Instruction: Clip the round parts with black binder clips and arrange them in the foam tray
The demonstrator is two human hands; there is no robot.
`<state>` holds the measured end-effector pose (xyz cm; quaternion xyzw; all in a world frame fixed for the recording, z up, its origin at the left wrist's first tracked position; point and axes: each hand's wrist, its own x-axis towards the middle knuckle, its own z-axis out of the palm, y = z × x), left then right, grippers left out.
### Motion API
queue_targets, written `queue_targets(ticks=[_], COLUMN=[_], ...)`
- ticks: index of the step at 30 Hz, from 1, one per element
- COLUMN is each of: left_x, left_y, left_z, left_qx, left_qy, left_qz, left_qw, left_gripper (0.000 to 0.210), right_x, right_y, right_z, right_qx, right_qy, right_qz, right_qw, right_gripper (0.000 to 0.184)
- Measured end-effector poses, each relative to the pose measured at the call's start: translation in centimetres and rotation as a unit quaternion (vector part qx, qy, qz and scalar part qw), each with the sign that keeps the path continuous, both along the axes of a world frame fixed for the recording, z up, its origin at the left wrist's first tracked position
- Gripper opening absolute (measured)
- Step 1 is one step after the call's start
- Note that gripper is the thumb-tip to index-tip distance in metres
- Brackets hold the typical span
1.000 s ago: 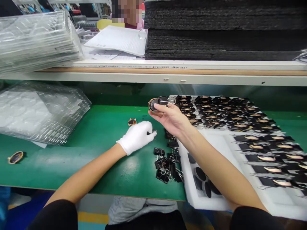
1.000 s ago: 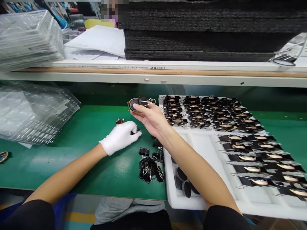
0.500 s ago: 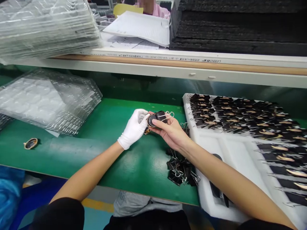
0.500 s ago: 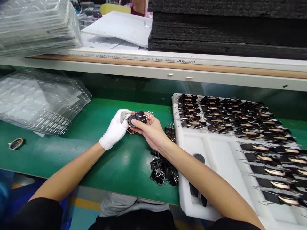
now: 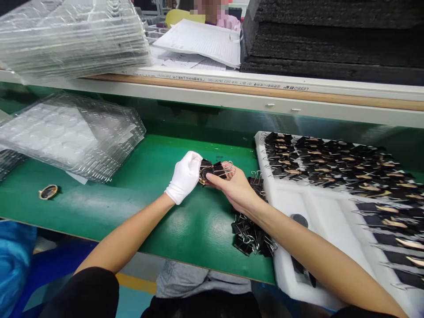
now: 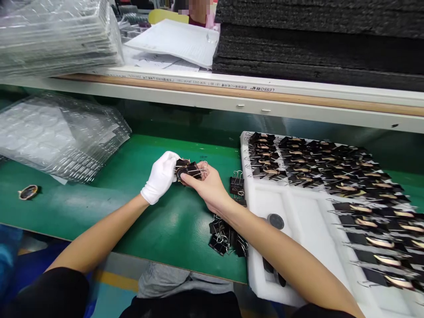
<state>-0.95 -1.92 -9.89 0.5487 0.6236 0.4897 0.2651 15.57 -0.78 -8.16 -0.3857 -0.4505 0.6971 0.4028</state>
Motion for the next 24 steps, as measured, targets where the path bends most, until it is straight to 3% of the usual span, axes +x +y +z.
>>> queue_targets(ticks=[3,6,9,15,19,24], left_x=[0.2,0.0,-0.6,-2.4,-2.5,-1.8], left_y=[0.0,0.1,0.3,0.4,0.2,-0.1], left_z=[0.3,0.7,1.1,1.7,1.8,1.8], left_qx=[-0.033,-0.037,-0.016,-0.015,0.013,0.052], left_qy=[-0.028,-0.005,0.026,0.072,0.131,0.069], left_qz=[-0.005,0.006,-0.016,-0.13,-0.1,-0.054], left_qw=[0.999,0.999,0.999,0.989,0.986,0.995], left_gripper=[0.035,0.053,0.054,0.055,0.052,0.054], right_x=[-0.1,0.0,0.2,0.7,0.9,1.0], right_y=[-0.2,-0.3,-0.3,-0.1,0.1,0.0], right_z=[-0.2,0.0,0.4,1.3,1.8,1.8], right_qx=[0.113,0.159,0.168,0.164,0.156,0.142], right_qy=[-0.06,-0.081,-0.09,-0.107,-0.124,-0.103], right_qz=[-0.03,-0.035,-0.023,0.002,0.015,0.015], right_qw=[0.991,0.983,0.981,0.981,0.98,0.984], right_gripper=[0.038,0.038,0.037,0.035,0.036,0.038])
